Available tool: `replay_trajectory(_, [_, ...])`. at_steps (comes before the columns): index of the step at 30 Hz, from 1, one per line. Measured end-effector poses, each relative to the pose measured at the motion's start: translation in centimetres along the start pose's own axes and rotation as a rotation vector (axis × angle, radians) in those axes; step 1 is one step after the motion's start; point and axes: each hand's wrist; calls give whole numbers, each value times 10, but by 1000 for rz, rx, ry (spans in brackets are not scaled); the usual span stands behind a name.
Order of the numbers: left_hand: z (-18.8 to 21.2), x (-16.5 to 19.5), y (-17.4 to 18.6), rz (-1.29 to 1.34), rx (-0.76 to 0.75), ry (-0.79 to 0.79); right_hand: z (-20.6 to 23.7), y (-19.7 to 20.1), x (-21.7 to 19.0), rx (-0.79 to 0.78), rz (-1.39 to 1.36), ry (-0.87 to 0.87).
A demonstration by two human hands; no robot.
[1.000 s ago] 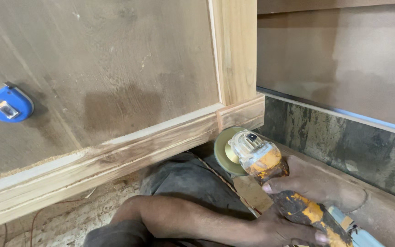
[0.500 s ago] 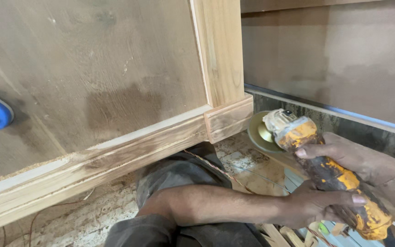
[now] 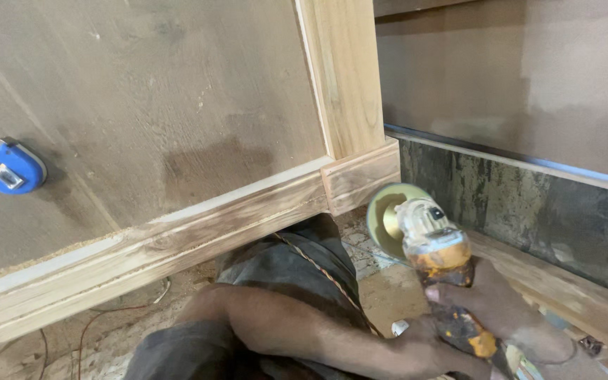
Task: The person marks a wooden board with a marker, then uses an angle grinder with a sanding disc to sand the edges and surfaces of a wooden frame panel, moving around the frame and repositioning the power cord as they work on different sections.
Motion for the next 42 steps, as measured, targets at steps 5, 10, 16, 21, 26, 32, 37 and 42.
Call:
replay_trajectory(5, [27, -10, 14, 65, 56, 88, 13, -43, -31, -128, 129, 22])
replay_trajectory(10, [43, -23, 22, 55, 43, -12, 15, -67, -49, -196, 78, 49])
replay_trajectory(16, [52, -31, 29, 53, 26, -1, 9, -72, -47, -244, 128, 174])
replay_trajectory(21, [48, -30, 29, 40, 32, 13, 1, -67, -40, -231, 117, 156])
replay_trajectory(26, [30, -18, 25, 34, 58, 37, -3, -51, -39, -247, 84, 159])
replay_trajectory(32, [-13, -6, 18, 89, 100, 115, -17, -14, -21, -187, 52, 140])
replay_trajectory(37, [-48, -16, 20, -49, 103, 146, -41, 34, 21, 29, 159, 34])
replay_trajectory(42, [-73, -22, 25, -139, 90, 187, -58, 60, 66, 190, -256, 168])
Point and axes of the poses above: each hand's wrist, its own z-axis away from the middle knuckle, its own y-axis out of the back of the hand, x = y × z, and after that the axes turned 11 degrees about -z, right-handed
